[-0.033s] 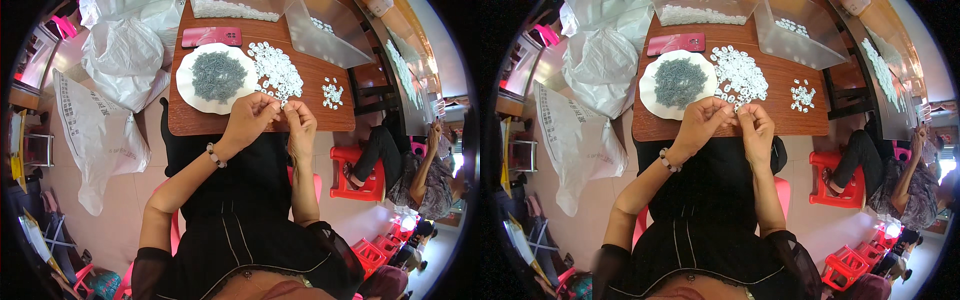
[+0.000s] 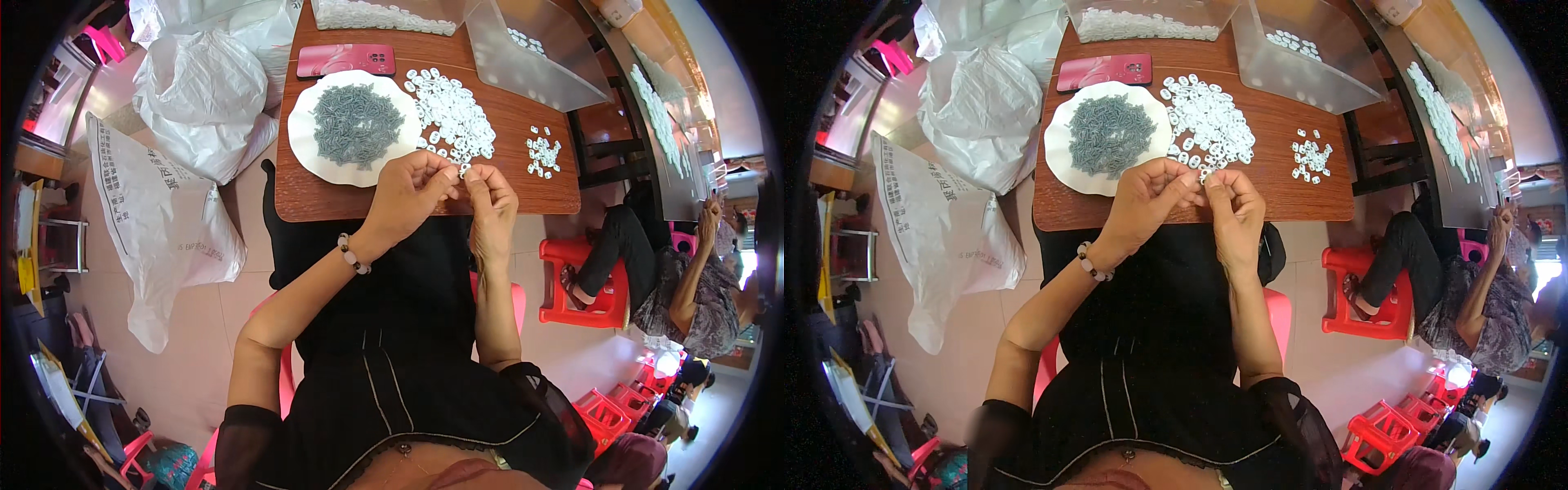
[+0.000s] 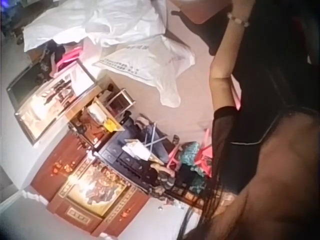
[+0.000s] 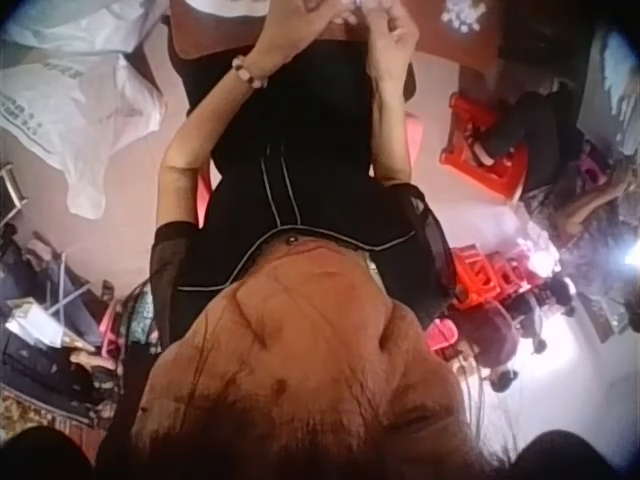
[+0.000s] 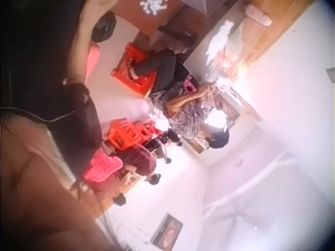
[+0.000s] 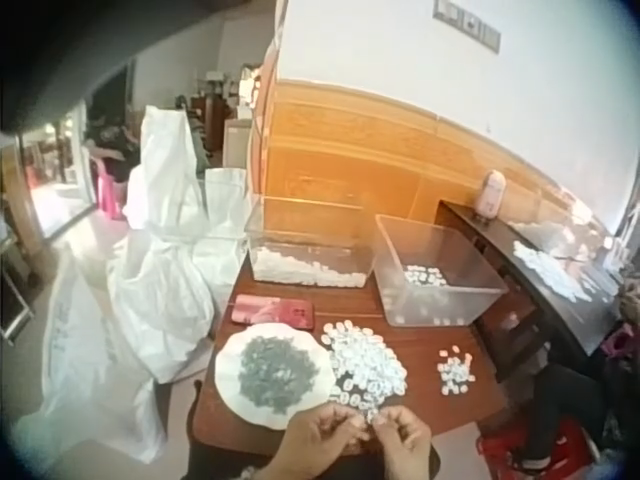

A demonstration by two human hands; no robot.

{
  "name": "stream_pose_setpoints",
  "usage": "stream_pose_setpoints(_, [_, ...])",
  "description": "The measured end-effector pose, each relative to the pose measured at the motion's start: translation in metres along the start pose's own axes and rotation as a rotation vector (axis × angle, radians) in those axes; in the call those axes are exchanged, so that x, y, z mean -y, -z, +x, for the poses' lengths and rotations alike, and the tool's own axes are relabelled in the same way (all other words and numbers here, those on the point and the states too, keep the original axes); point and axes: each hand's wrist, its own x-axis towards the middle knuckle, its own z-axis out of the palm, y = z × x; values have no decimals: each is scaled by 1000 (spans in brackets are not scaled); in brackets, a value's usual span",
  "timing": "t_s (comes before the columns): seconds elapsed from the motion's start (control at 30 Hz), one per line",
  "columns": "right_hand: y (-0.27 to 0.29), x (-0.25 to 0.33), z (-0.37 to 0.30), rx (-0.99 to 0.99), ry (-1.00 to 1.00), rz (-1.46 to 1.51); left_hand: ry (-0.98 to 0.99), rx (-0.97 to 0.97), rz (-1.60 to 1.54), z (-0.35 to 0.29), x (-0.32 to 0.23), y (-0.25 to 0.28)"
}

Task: Manually assembling small white plastic components by pressing them together on a workbench.

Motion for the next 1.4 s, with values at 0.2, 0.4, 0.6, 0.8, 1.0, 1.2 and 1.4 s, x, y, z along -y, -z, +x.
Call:
stream_pose_setpoints(0.2, [-6, -3, -6, -34, 36, 26, -5, -3, 1, -1, 1, 2])
stream_pose_setpoints(0.4, [-9, -7, -10, -10, 59, 32, -21, -33, 23, -7, 8, 5])
stream_pose_setpoints(0.6, [-9, -10, -15, -1, 86, 23, -52, -35, 46, -11, 11, 7])
stream_pose_setpoints(0.8, [-11, -9, -19, -19, 111, 30, -84, -30, 16, -15, 10, 4])
stream_pose_setpoints(1.0, [-10, -10, -26, -35, 121, 12, -91, -28, 12, -18, 17, 2])
stream_pose_setpoints(1.2, [-8, -14, -26, -28, 123, -37, -129, 2, 174, -19, 21, 7])
stream_pose_setpoints(1.4, [-11, -14, -22, -15, 123, -104, -121, -20, 227, -17, 20, 11])
